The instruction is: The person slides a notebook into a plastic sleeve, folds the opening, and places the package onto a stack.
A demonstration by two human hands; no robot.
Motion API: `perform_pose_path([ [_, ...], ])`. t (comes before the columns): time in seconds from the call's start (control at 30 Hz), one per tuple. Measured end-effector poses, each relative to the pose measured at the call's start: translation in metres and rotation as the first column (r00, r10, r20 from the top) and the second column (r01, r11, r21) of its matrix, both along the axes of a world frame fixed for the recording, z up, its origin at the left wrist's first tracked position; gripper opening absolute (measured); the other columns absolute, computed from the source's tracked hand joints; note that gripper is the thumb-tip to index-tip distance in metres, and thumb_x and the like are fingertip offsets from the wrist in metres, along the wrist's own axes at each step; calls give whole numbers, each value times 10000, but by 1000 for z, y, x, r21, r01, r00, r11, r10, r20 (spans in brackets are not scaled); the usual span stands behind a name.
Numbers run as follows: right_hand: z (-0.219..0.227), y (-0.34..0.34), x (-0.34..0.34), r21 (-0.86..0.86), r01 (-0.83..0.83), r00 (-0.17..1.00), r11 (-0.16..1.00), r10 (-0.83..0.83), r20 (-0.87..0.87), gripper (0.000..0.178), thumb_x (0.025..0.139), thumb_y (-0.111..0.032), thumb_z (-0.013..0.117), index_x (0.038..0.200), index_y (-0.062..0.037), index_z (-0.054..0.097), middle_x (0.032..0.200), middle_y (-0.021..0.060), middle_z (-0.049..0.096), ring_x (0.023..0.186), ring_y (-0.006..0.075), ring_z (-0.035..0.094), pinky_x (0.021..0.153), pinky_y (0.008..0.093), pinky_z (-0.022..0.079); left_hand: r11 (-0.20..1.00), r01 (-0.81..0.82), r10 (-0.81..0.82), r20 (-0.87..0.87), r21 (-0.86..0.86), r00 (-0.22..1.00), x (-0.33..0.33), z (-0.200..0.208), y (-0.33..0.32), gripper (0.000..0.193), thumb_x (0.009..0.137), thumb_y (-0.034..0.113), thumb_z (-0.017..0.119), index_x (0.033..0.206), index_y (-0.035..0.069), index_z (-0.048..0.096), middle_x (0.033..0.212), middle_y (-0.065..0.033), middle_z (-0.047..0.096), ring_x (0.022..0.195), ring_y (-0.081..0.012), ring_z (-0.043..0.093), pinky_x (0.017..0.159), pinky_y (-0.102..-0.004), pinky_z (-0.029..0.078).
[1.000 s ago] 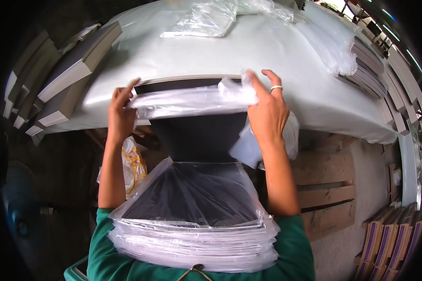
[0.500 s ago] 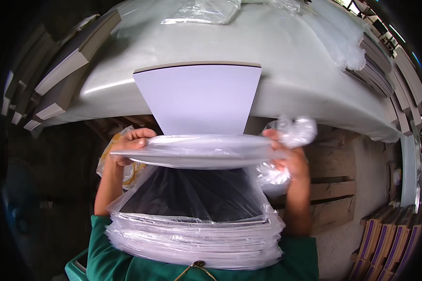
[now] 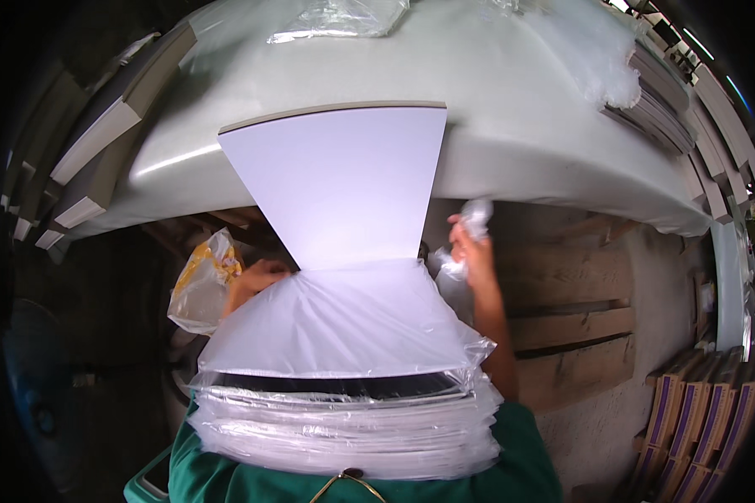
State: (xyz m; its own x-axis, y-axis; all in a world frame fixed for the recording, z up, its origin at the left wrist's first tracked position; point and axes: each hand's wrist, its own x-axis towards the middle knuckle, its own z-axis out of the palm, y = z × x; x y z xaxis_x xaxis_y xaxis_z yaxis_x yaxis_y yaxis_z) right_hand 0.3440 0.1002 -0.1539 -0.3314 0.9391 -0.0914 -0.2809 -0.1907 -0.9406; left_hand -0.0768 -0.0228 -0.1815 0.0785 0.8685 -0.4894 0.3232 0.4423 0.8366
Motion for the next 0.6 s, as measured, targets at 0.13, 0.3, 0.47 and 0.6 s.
perform_pose_path([
  [0.13, 165, -30, -50, 266, -322, 781, 909, 414, -468, 474, 894, -372, 401, 1247, -65, 330, 1073, 133, 461, 759, 121, 479, 570, 223, 397, 939, 304, -331, 183, 159, 926, 38, 187, 14, 250, 748, 245, 678, 791, 15, 589, 734, 0, 573, 677, -75, 504, 621, -206, 406],
  [0.3, 217, -51, -124, 238, -507, 691, 829, 556, -463, 638, 878, -461, 374, 1377, -153, 124, 1342, 125, 251, 1031, 192, 437, 756, 303, 412, 493, 296, -88, -292, 818, 952, 141, 277, 10, 288, 733, 267, 693, 810, 17, 573, 792, -21, 495, 686, -90, 453, 591, -222, 365],
  [0.47, 214, -49, -128, 150, -576, 605, 803, 543, -582, 656, 787, -136, 448, 1369, -89, 149, 1332, 77, 300, 1133, 193, 408, 949, 337, 341, 706, -161, 9, 219, 690, 976, 134, 261, 11, 248, 732, 177, 692, 802, -28, 571, 714, -28, 549, 684, -90, 462, 608, -231, 372],
  [0.6, 203, -49, -129, 103, -554, 659, 826, 511, -552, 490, 790, -103, 456, 1256, -19, 330, 1164, 107, 465, 1006, 188, 504, 869, 321, 407, 464, 183, -1, -206, 867, 979, 137, 257, 8, 165, 788, 142, 639, 768, -15, 590, 693, -30, 569, 626, -55, 465, 524, -206, 378],
])
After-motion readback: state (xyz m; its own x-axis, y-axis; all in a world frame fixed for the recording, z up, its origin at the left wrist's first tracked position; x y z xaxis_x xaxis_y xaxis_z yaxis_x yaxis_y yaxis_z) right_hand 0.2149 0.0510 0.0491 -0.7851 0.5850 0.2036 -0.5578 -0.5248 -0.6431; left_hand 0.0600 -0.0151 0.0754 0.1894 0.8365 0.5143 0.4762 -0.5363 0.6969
